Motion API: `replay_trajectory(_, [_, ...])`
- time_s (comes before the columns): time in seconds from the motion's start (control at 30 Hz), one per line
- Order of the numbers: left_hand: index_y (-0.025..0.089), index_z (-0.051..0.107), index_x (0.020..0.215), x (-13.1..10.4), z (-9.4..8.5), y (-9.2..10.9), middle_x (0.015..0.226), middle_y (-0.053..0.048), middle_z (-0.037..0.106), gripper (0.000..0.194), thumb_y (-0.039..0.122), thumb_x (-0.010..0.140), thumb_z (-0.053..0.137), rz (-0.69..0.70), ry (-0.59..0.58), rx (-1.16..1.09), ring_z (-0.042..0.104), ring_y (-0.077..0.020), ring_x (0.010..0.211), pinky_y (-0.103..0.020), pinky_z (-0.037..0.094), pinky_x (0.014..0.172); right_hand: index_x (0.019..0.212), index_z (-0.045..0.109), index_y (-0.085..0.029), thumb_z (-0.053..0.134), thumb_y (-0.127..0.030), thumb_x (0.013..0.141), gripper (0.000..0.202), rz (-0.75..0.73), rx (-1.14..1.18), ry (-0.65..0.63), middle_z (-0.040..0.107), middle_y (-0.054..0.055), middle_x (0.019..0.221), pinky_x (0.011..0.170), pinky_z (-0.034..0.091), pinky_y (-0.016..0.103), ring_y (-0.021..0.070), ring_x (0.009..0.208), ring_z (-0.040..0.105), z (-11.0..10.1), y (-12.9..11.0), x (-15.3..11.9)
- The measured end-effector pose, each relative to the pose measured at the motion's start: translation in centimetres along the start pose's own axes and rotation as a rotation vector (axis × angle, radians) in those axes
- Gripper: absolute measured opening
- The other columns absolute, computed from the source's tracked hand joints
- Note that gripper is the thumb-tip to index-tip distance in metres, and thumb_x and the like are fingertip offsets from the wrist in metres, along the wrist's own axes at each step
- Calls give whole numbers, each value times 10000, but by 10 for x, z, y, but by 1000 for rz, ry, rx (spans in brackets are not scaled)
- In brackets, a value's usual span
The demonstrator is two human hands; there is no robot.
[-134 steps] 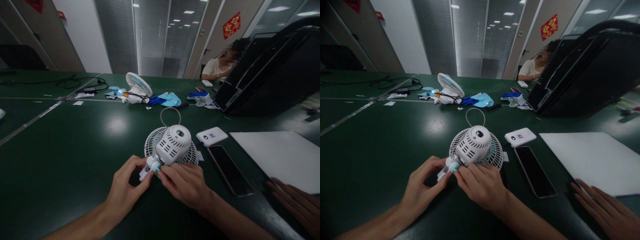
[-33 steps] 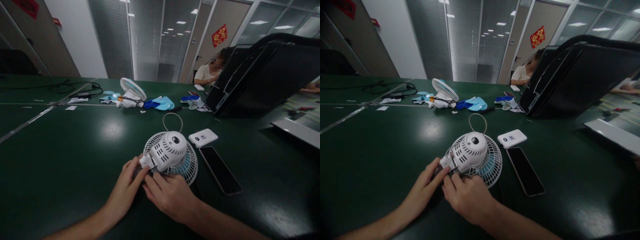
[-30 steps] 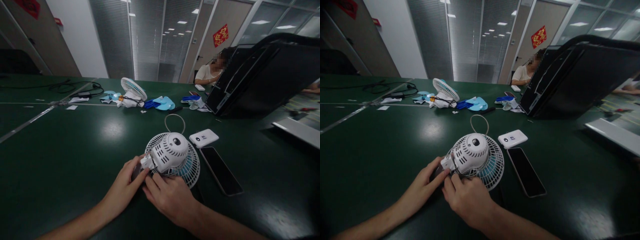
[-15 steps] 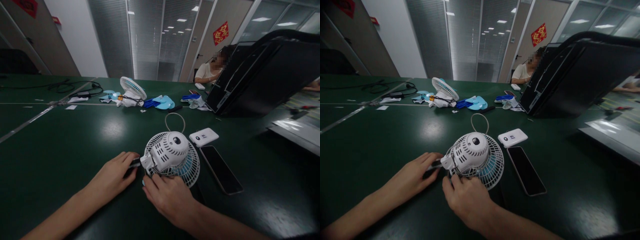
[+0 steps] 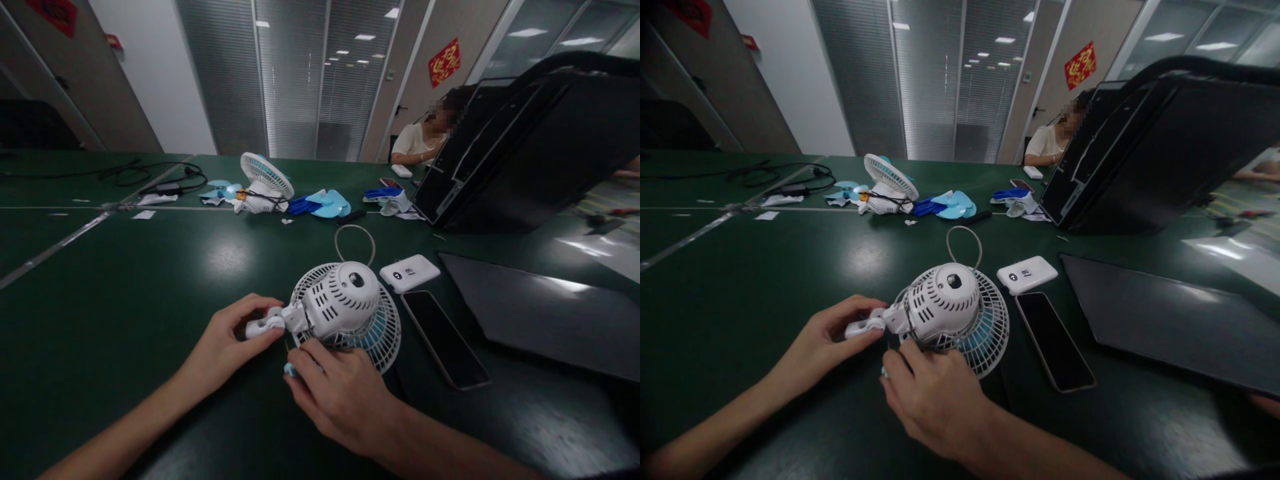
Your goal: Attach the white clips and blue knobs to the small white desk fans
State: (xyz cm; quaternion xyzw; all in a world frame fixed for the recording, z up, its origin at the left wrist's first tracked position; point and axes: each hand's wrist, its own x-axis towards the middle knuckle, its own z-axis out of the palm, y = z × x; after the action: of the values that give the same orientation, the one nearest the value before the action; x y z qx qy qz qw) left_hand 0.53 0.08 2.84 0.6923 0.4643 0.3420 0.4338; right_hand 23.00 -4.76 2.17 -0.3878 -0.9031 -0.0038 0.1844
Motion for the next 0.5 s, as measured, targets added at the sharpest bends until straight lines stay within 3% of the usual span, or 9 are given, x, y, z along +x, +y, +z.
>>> replay_trajectory(0.3, [278, 708, 1205, -2, 9, -4, 1085, -36, 661, 333, 318, 877, 748, 119, 70, 46, 652, -207, 950, -297, 512, 799, 1200, 514, -221, 430, -314, 1017, 221, 59, 109, 93, 660, 29, 1010, 521, 377, 308, 165, 778, 635, 1, 3, -4])
replay_trajectory(0.5, [264, 696, 1251, -1, 13, -2, 1107, -54, 661, 347, 333, 911, 707, 109, 78, 39, 651, -222, 965, -317, 522, 821, 1187, 525, -214, 452, -298, 998, 219, 43, 170, 175, 647, 44, 1027, 550, 432, 287, 166, 811, 628, -1, 4, -5])
